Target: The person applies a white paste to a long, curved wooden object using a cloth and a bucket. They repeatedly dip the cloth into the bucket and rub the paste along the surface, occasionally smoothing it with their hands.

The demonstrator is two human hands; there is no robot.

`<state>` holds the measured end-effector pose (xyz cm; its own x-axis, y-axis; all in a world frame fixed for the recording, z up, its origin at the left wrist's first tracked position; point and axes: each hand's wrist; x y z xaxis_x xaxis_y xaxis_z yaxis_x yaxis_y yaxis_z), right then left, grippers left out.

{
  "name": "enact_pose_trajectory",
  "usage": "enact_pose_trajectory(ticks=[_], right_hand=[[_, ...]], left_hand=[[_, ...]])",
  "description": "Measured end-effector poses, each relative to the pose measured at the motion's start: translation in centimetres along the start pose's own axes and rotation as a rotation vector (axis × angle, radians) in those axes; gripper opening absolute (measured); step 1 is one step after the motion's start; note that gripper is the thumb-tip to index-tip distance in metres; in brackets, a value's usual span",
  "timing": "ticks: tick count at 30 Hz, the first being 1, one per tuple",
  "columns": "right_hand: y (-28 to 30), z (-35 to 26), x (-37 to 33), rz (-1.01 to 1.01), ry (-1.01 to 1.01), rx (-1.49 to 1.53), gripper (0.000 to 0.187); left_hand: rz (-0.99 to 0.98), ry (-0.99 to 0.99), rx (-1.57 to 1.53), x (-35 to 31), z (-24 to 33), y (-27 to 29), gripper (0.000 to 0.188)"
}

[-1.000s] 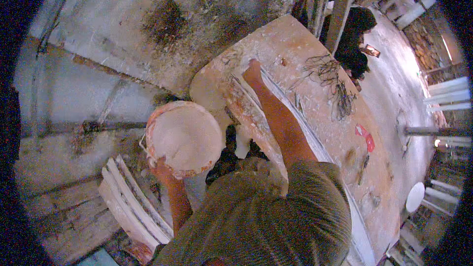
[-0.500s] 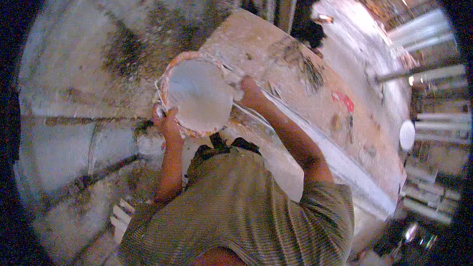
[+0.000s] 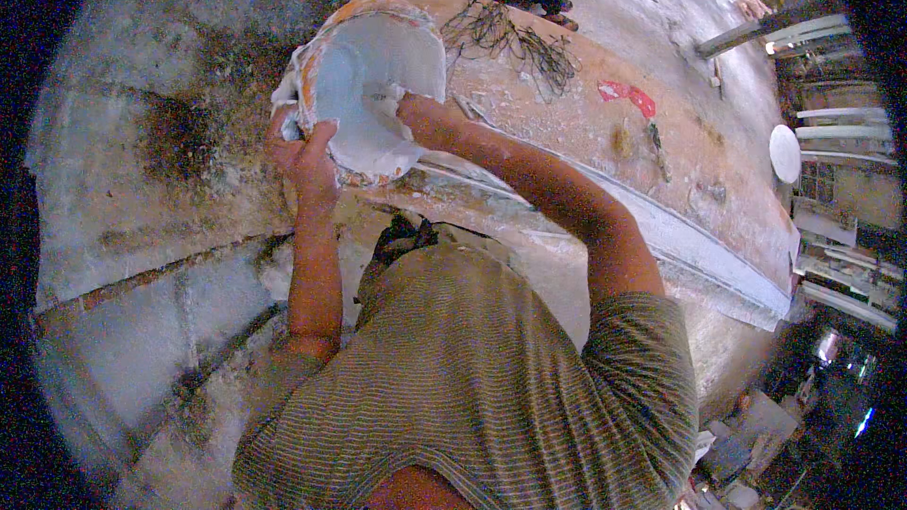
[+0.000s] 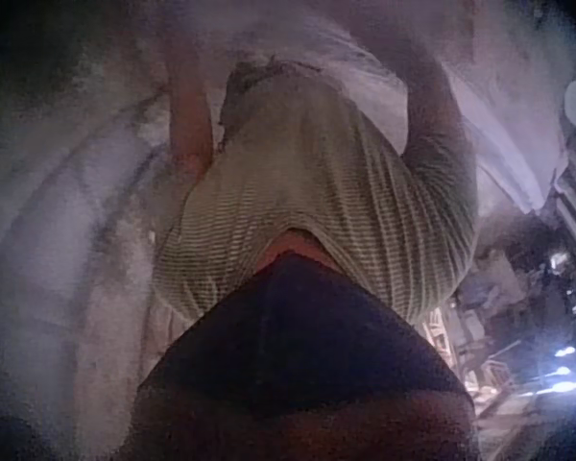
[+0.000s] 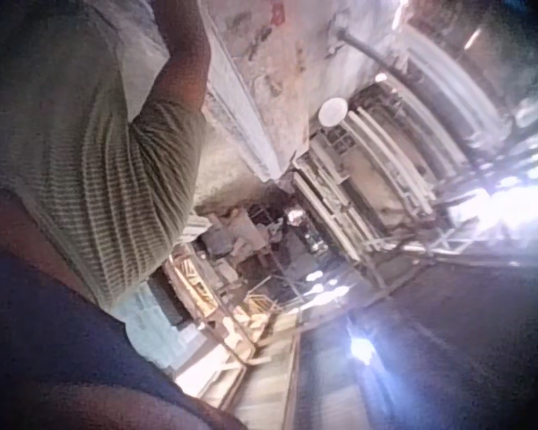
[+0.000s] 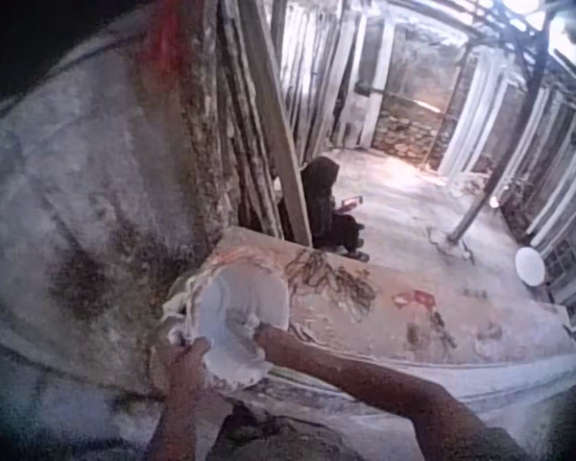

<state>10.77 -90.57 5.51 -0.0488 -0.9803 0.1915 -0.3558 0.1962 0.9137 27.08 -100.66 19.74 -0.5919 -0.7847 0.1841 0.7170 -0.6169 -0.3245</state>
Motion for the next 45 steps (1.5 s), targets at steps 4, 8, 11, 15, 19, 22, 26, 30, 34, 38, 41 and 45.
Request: enact_pose_trajectory(ticks=[4, 8, 11, 15, 19, 22, 26, 30, 34, 38, 41, 45], right_hand=[[2.2, -6.3, 0.5, 0.207, -0.302, 0.727, 0.03], [3.1, -10.2, 3.2, 0.495, -0.526, 2.06, 0.024], [0.9, -7.9, 4.7, 0.368, -0.189, 2.452, 0.025], [5.8, -9.2, 5.3, 0.101, -0.069, 2.534, 0.021], [5.2, -6.4, 2.0, 0.257, -0.258, 1.495, 0.039], [6.6, -5.2, -3.3, 0.287, -0.568, 1.475, 0.045], [2.7, -0.9, -10.9, 0.394, -0.881, 0.973, 0.046], [-4.8, 2.1, -14.3, 0.511, -1.105, 0.681, 0.038], [-8.5, 3.5, -14.8, 0.567, -0.972, 0.319, 0.031], [-5.3, 1.4, -11.6, 0.341, -0.932, 0.247, 0.032], [-5.7, 1.9, -11.6, 0.355, -0.812, 0.237, 0.034], [-3.3, -0.9, -11.1, 0.552, -0.691, 0.544, 0.027]], left_hand=[[-0.127, -0.049, 0.071, -1.3, -0.3, -2.2, 0.028], [-0.246, 0.007, 0.192, -2.2, -1.5, -2.6, 0.023], [-0.292, 0.049, 0.263, -3.0, -0.6, -3.4, 0.022], [-0.073, 0.059, 0.215, -3.2, -0.7, -2.1, 0.028], [0.27, 0.045, 0.099, -2.4, -2.0, 2.8, 0.039], [0.489, 0.252, -0.066, -2.9, -0.4, 5.4, 0.047], [0.369, 0.177, -0.395, -4.6, -1.4, 11.5, 0.055], [0.383, 0.241, -0.482, -5.3, -1.8, 15.3, 0.057], [0.394, 0.264, -0.395, -5.4, -0.2, 13.6, 0.056], [0.435, 0.256, -0.317, -5.5, -0.7, 13.6, 0.048], [0.413, 0.258, -0.338, -5.0, -1.1, 13.4, 0.05], [0.321, 0.209, -0.4, -5.1, 0.9, 10.2, 0.054]])
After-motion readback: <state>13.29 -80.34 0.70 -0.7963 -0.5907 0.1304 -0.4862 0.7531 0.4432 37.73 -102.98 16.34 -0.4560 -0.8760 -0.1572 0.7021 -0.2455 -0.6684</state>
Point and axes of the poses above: each hand's wrist, its own x-axis towards the middle knuckle, its own y-axis out of the back of the hand, z = x × y, and after that the axes turned 6 degrees about -z, right-handed
